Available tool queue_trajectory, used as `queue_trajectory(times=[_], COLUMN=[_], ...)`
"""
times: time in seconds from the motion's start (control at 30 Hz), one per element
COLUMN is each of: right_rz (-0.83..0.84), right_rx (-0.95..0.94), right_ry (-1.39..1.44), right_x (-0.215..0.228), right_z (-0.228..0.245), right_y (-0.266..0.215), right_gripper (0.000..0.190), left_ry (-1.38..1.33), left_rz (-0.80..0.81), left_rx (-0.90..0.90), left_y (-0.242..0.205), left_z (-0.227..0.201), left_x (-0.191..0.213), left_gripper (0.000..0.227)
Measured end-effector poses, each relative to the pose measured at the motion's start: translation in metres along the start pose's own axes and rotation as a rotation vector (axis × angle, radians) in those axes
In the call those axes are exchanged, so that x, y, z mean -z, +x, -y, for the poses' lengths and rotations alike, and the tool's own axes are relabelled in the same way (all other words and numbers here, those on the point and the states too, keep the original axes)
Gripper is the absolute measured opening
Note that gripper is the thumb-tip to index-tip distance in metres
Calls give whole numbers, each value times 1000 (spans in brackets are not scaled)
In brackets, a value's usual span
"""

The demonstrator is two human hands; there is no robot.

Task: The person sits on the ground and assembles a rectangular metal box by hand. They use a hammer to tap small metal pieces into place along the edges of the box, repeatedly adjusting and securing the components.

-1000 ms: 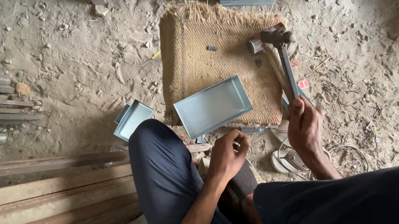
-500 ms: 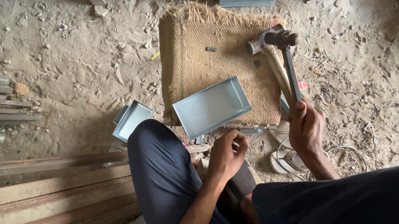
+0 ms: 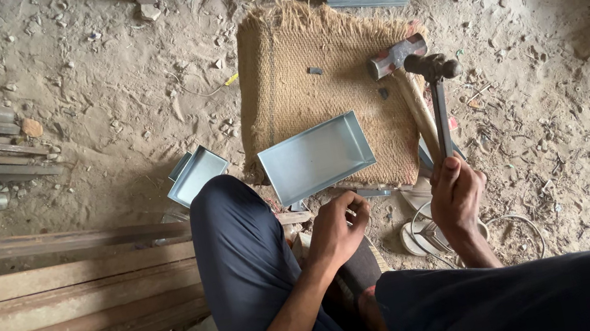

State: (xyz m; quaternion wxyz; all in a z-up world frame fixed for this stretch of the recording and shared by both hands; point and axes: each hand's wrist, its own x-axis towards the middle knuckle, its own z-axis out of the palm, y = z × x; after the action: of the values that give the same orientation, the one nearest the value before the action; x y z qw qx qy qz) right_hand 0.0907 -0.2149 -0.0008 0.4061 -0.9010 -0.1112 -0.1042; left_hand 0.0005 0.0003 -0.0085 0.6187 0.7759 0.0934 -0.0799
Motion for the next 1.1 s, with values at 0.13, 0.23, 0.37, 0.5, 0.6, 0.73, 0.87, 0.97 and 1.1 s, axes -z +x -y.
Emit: queue_trajectory(times=[0.13, 0.23, 0.37, 0.5, 0.6, 0.73, 0.87, 0.97, 1.1], right_rz=[24, 77, 134, 195, 220, 199, 139, 131, 159], right_rx=[3, -40, -41, -143, -141, -134, -96, -83, -114], right_ry=[17, 51, 91, 156, 131, 121, 136, 107, 52], right_x=[-2, -8, -13, -13, -12, -16, -11, -10, -8], right_z=[-8, -7, 8, 22, 15, 9, 13, 14, 17], right_y=[-1, -1, 1, 3, 4, 1, -2, -1, -1], right_gripper=[64, 63, 63, 59, 60, 59, 56, 57, 59], left_ry=[8, 2, 0, 30, 32, 61, 67, 57, 49], left_rz=[-12, -35, -40, -92, -96, -91, -71, -49, -41], left_rx=[-12, -64, -21, -29, -21, -11, 1, -11, -10], left_y=[-1, -2, -3, -4, -4, -4, -4, -1, -3], left_z=[-2, -4, -7, -10, -10, -10, -5, -1, 0], left_x=[0, 1, 1, 4, 4, 4, 2, -2, -1], left_gripper=[13, 12, 12, 14, 15, 15, 15, 13, 13])
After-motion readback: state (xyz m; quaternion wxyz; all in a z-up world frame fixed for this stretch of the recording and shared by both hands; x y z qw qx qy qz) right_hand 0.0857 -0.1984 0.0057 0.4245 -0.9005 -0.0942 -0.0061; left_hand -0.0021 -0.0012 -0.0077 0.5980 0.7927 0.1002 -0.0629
